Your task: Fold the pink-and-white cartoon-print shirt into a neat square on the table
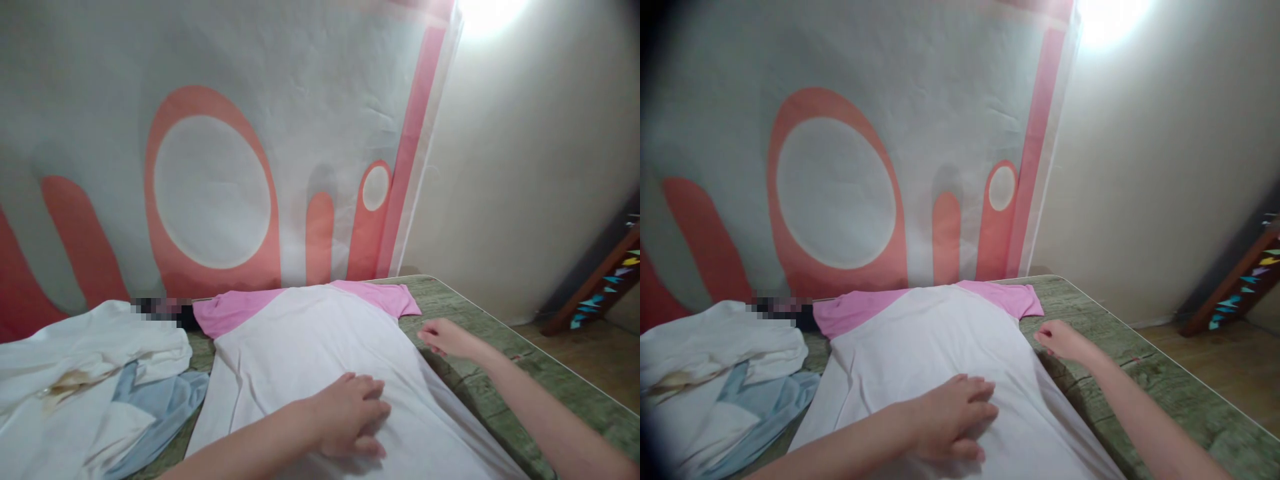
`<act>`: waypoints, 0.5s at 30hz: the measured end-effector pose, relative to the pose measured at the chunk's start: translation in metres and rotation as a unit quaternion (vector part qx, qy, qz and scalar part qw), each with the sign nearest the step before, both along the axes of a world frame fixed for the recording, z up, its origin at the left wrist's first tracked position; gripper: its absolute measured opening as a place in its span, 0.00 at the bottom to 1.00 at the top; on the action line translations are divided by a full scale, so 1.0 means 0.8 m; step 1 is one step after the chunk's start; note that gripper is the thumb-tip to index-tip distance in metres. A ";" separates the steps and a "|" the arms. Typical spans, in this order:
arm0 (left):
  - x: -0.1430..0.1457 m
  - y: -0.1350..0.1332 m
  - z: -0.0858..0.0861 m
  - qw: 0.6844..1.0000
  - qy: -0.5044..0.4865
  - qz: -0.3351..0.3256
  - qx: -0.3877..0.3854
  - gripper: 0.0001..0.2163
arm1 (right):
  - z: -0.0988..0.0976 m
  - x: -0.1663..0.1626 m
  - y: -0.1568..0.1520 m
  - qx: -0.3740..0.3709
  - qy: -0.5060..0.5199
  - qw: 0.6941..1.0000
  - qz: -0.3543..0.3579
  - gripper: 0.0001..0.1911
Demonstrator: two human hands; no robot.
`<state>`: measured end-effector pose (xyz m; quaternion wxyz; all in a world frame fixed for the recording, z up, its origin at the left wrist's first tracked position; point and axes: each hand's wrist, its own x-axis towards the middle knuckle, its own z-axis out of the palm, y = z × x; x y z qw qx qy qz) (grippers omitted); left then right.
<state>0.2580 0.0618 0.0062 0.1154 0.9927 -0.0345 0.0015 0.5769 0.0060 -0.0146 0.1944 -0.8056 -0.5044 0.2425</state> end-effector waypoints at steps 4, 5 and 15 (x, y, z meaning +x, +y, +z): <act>-0.043 -0.017 -0.005 0.999 0.006 -0.029 -0.028 0.13 | -0.033 0.006 0.085 0.003 -0.054 0.996 -0.070 0.16; -0.056 -0.017 -0.010 0.999 0.011 -0.013 -0.036 0.11 | -0.038 0.007 0.095 0.005 -0.069 0.996 -0.064 0.15; -0.173 -0.030 -0.037 0.982 0.061 0.167 -0.068 0.06 | -0.033 0.014 0.082 0.050 -0.211 0.970 -0.105 0.10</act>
